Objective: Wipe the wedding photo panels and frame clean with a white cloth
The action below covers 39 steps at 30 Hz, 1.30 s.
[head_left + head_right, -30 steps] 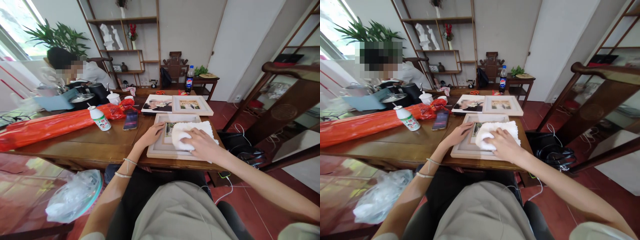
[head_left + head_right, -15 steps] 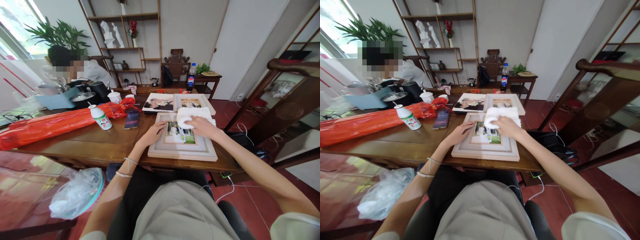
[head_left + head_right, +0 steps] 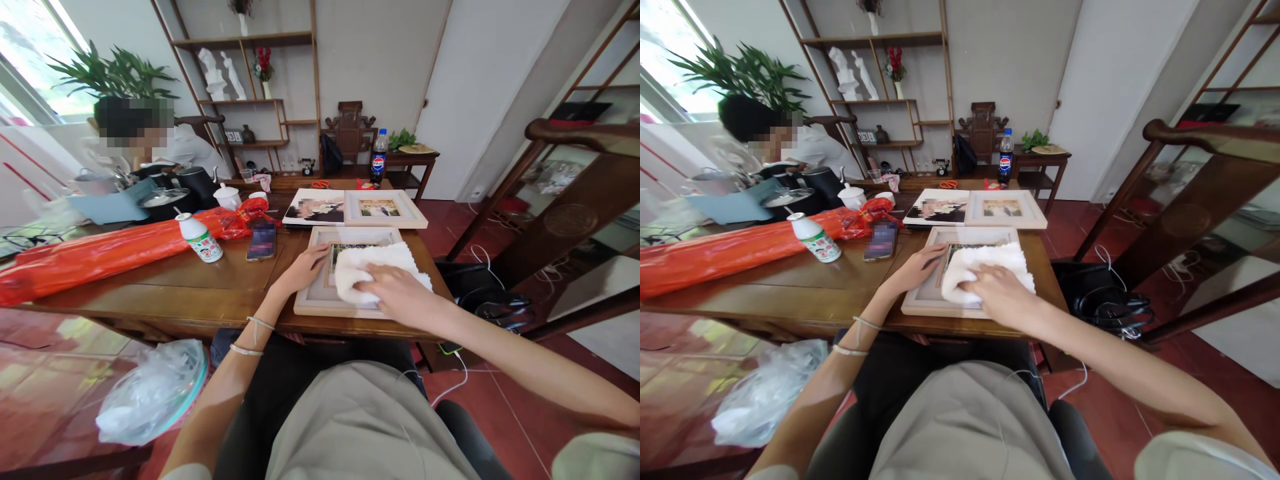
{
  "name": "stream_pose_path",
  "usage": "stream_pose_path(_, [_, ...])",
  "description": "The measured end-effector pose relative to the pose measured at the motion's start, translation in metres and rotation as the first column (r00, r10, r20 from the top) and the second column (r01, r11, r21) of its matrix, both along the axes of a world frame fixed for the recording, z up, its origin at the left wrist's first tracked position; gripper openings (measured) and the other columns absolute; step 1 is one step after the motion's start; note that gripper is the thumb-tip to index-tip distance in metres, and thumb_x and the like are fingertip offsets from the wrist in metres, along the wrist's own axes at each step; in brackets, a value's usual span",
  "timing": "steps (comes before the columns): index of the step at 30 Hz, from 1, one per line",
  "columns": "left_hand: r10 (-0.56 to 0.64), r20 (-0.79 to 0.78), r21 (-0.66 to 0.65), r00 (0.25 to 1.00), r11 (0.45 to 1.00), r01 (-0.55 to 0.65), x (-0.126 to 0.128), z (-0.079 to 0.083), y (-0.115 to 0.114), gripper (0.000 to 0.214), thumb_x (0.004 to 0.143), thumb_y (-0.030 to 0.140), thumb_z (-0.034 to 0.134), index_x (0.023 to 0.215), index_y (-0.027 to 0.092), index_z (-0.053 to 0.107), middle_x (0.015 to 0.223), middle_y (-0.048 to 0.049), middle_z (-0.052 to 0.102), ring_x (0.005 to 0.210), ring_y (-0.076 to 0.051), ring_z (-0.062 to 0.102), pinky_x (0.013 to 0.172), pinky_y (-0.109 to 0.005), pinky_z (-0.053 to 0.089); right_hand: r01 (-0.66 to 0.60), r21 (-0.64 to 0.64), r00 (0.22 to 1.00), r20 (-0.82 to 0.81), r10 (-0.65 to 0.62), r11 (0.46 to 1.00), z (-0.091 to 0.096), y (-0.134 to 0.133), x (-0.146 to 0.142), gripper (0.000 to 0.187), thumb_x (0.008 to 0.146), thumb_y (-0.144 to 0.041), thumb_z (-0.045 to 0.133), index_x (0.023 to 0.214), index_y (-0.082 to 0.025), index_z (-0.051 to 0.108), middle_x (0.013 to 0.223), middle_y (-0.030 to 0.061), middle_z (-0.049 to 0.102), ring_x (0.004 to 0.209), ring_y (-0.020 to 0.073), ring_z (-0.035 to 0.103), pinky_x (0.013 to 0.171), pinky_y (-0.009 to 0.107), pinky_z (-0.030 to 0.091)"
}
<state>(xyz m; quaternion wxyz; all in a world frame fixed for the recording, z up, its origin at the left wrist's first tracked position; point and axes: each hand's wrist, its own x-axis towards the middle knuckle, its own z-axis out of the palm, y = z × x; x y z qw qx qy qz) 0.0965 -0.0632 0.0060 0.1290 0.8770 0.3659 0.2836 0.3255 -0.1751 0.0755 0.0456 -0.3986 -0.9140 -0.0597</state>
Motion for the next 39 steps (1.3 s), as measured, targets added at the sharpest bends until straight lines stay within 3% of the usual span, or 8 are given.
stream_pose_path(5, [0.005,0.006,-0.014,1.0,1.0,-0.005,0.0,0.002,-0.002,0.038,0.088,0.021,0.038,0.122,0.014,0.054,0.134,-0.0098,0.048,0.126,-0.021,0.042,0.107,-0.04,0.032,0.192,0.223,0.977,0.044,-0.207,0.956,-0.013,0.074,0.03,0.056,0.068,0.002,0.046,0.118,-0.02,0.057,0.132,0.0112,0.047,0.118,0.0288,0.041,0.092,0.044,0.034])
stream_pose_path(10, [0.008,0.011,-0.008,1.0,1.0,-0.008,0.0,0.0,-0.001,0.038,0.088,0.022,0.038,0.121,0.016,0.054,0.134,-0.0082,0.049,0.126,-0.02,0.042,0.107,-0.04,0.032,0.171,0.188,0.978,0.09,-0.19,0.967,-0.013,0.103,0.036,0.053,0.069,0.0,0.045,0.117,-0.018,0.058,0.128,0.012,0.051,0.113,0.0297,0.044,0.085,0.042,0.037])
stream_pose_path(14, [0.002,0.013,-0.002,1.0,1.0,-0.002,-0.001,-0.001,0.0,0.038,0.088,0.021,0.038,0.122,0.015,0.054,0.134,-0.0089,0.049,0.126,-0.021,0.042,0.107,-0.039,0.032,0.1,0.091,0.991,0.083,-0.108,0.991,-0.009,0.078,0.023,0.053,0.068,0.001,0.043,0.115,-0.019,0.06,0.121,0.0123,0.054,0.103,0.0262,0.051,0.079,0.036,0.039])
stream_pose_path(20, [0.007,-0.004,0.014,1.0,1.0,-0.007,0.0,-0.001,0.0,0.039,0.087,0.019,0.037,0.122,0.014,0.053,0.133,-0.0095,0.05,0.126,-0.02,0.042,0.108,-0.04,0.032,-0.042,-0.176,0.999,0.006,0.044,0.984,0.014,-0.006,0.004,0.05,0.068,0.0,0.041,0.11,-0.02,0.06,0.092,0.0081,0.061,0.083,0.0196,0.058,0.071,0.029,0.041])
stream_pose_path(23, [0.001,-0.002,0.023,1.0,1.0,-0.001,0.0,-0.001,-0.001,0.039,0.087,0.019,0.038,0.122,0.014,0.053,0.132,-0.0101,0.05,0.126,-0.021,0.042,0.108,-0.04,0.032,-0.101,-0.19,0.994,-0.069,0.09,0.976,0.021,-0.038,-0.003,0.05,0.065,0.0,0.042,0.107,-0.021,0.059,0.1,0.008,0.061,0.095,0.022,0.056,0.077,0.032,0.043])
stream_pose_path(26, [-0.002,0.004,0.025,1.0,1.0,0.002,0.0,0.0,-0.002,0.038,0.087,0.018,0.038,0.122,0.014,0.053,0.133,-0.0098,0.05,0.126,-0.021,0.042,0.107,-0.04,0.032,-0.129,-0.139,0.988,-0.105,0.115,0.982,0.015,-0.042,-0.004,0.053,0.063,0.001,0.043,0.108,-0.022,0.058,0.115,0.0085,0.058,0.114,0.025,0.047,0.089,0.038,0.04])
stream_pose_path(33, [0.005,-0.002,0.016,1.0,1.0,-0.005,0.0,0.0,-0.001,0.039,0.088,0.02,0.037,0.122,0.012,0.053,0.133,-0.0112,0.049,0.126,-0.021,0.042,0.107,-0.039,0.032,0.078,0.081,0.996,0.042,-0.081,0.994,-0.02,0.039,0.016,0.062,0.064,0.005,0.046,0.119,-0.022,0.056,0.138,0.0104,0.042,0.126,0.0304,0.035,0.1,0.051,0.029])
stream_pose_path(39, [0.005,-0.014,0.006,1.0,1.0,-0.005,0.0,0.002,-0.003,0.04,0.089,0.021,0.036,0.122,0.008,0.053,0.133,-0.0129,0.049,0.126,-0.021,0.041,0.108,-0.036,0.031,0.182,0.174,0.98,0.053,-0.193,0.968,-0.017,0.108,0.03,0.063,0.063,0.006,0.045,0.119,-0.019,0.056,0.137,0.0129,0.043,0.126,0.0336,0.035,0.097,0.052,0.032])
